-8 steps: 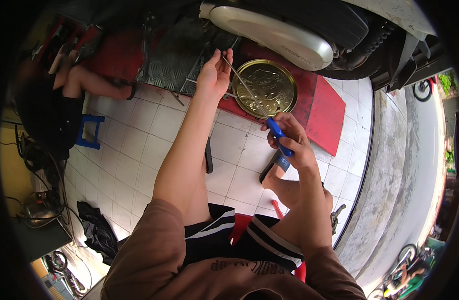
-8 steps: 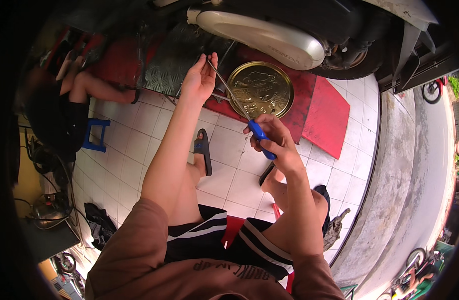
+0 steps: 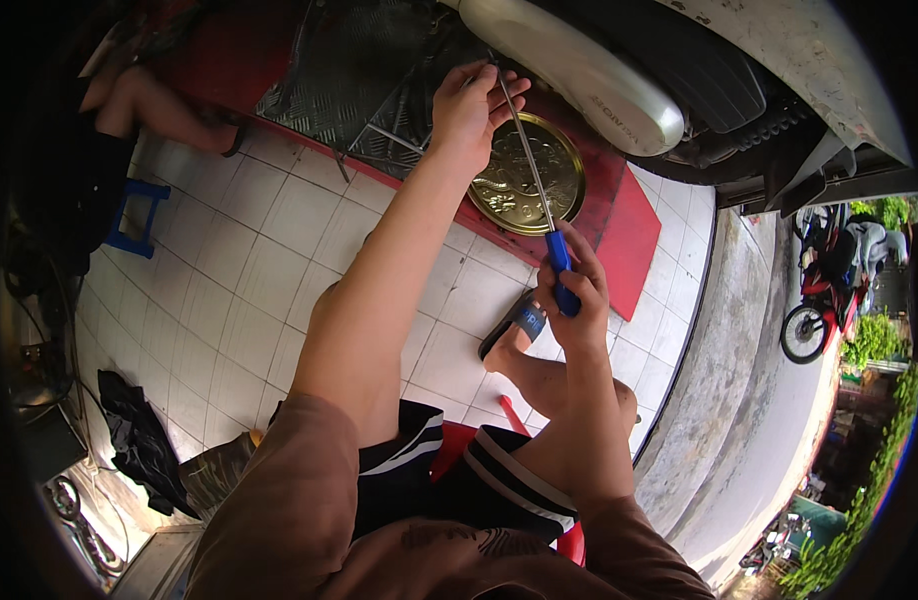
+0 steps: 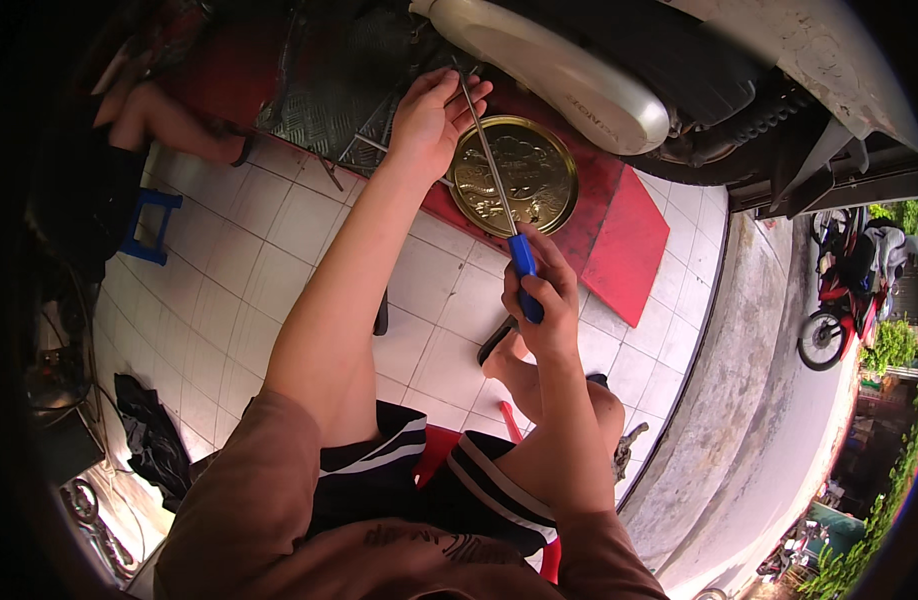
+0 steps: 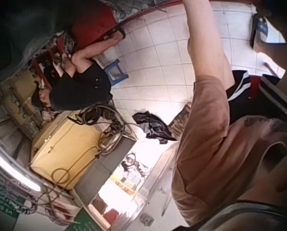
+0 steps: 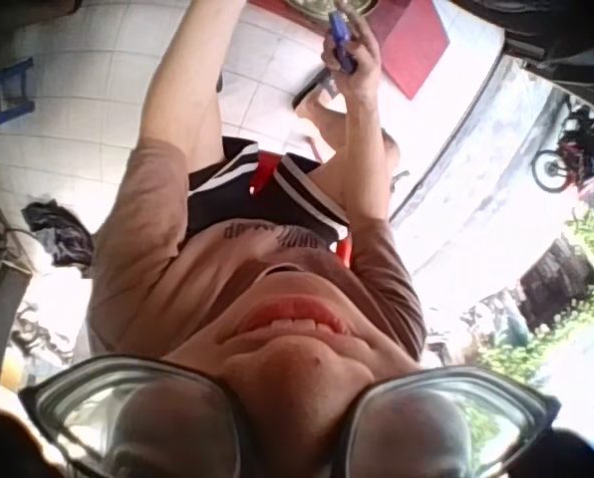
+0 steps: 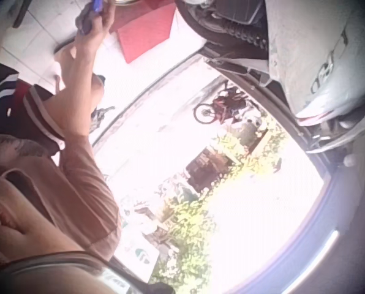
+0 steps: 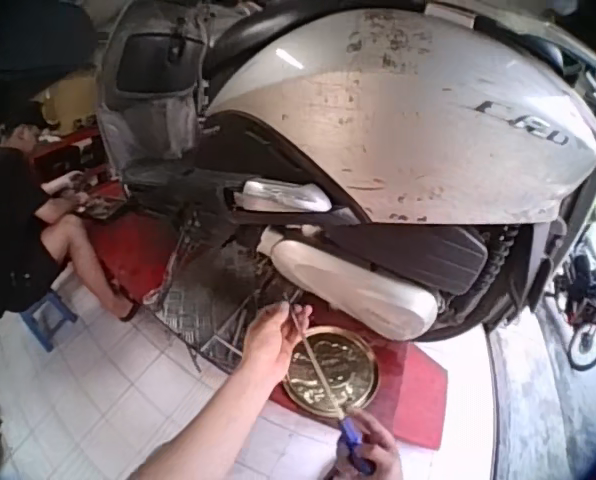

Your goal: The person uses a T-handle wrench and a screwdriver to work on the underside of a white scooter raised on a red lift. They repeatedly tighten or loosen bolts near the engine area while seated on a small stool in a tiled workshop.

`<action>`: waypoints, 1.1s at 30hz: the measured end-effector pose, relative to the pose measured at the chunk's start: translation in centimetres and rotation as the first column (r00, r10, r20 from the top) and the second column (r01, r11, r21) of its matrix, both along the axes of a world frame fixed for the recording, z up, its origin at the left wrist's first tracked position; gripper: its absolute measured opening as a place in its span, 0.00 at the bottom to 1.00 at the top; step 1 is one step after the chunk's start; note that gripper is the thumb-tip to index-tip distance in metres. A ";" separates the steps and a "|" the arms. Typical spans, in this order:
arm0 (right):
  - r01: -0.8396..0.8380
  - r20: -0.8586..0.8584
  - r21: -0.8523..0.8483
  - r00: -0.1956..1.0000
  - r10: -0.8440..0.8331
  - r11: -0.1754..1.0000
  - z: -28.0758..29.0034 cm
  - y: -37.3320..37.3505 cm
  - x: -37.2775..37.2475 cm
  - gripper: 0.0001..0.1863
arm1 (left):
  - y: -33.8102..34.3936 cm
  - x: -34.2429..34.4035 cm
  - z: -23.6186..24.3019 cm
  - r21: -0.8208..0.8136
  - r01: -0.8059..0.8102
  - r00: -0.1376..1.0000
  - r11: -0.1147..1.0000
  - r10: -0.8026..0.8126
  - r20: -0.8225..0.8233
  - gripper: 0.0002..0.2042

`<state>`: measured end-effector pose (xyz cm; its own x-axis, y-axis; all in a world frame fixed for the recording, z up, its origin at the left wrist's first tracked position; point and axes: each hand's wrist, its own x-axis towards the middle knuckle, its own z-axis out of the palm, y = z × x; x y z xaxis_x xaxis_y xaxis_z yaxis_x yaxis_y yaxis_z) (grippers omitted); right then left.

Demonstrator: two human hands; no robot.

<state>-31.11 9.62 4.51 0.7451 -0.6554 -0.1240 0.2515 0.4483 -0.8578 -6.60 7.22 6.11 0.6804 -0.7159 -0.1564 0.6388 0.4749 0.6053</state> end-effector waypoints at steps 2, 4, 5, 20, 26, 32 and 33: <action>0.075 -0.072 -0.201 0.993 -0.091 0.977 0.3 1.1 0.6 0.35 | 0.1 -1.1 1.5 -0.013 0.107 0.986 0.994 -0.105 0.129 0.15; 0.141 -0.118 -0.361 0.974 -0.195 0.922 0.9 2.0 1.3 0.35 | -0.3 -2.3 2.9 0.007 0.242 0.936 0.970 -0.236 0.263 0.22; 0.179 -0.125 -0.412 0.960 -0.250 0.893 1.0 2.5 1.8 0.34 | -0.6 -3.0 3.0 -0.002 0.307 0.904 0.952 -0.291 0.313 0.28; 0.485 -0.076 -0.466 0.811 -0.580 0.740 2.2 4.1 3.5 0.37 | -8.1 -9.6 1.9 0.228 0.177 0.697 0.957 -0.286 0.658 0.35; 0.415 -0.089 -0.501 0.849 -0.522 0.760 3.0 2.6 2.6 0.37 | -9.2 -9.8 1.8 0.217 0.129 0.698 0.968 -0.244 0.673 0.36; 0.435 -0.134 -0.415 0.839 -0.527 0.799 5.5 2.0 1.7 0.38 | -9.0 -9.3 2.9 0.305 0.137 0.639 0.942 -0.320 0.700 0.36; 0.431 -0.136 -0.401 0.845 -0.518 0.808 5.9 2.1 1.8 0.37 | -9.0 -9.3 3.0 0.323 0.130 0.636 0.937 -0.329 0.698 0.36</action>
<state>-29.30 11.75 10.39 0.3075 -0.9503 0.0492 0.1337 -0.0081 -0.9910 -15.86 -1.73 9.14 0.4587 -0.8769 0.1437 0.0072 0.1654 0.9862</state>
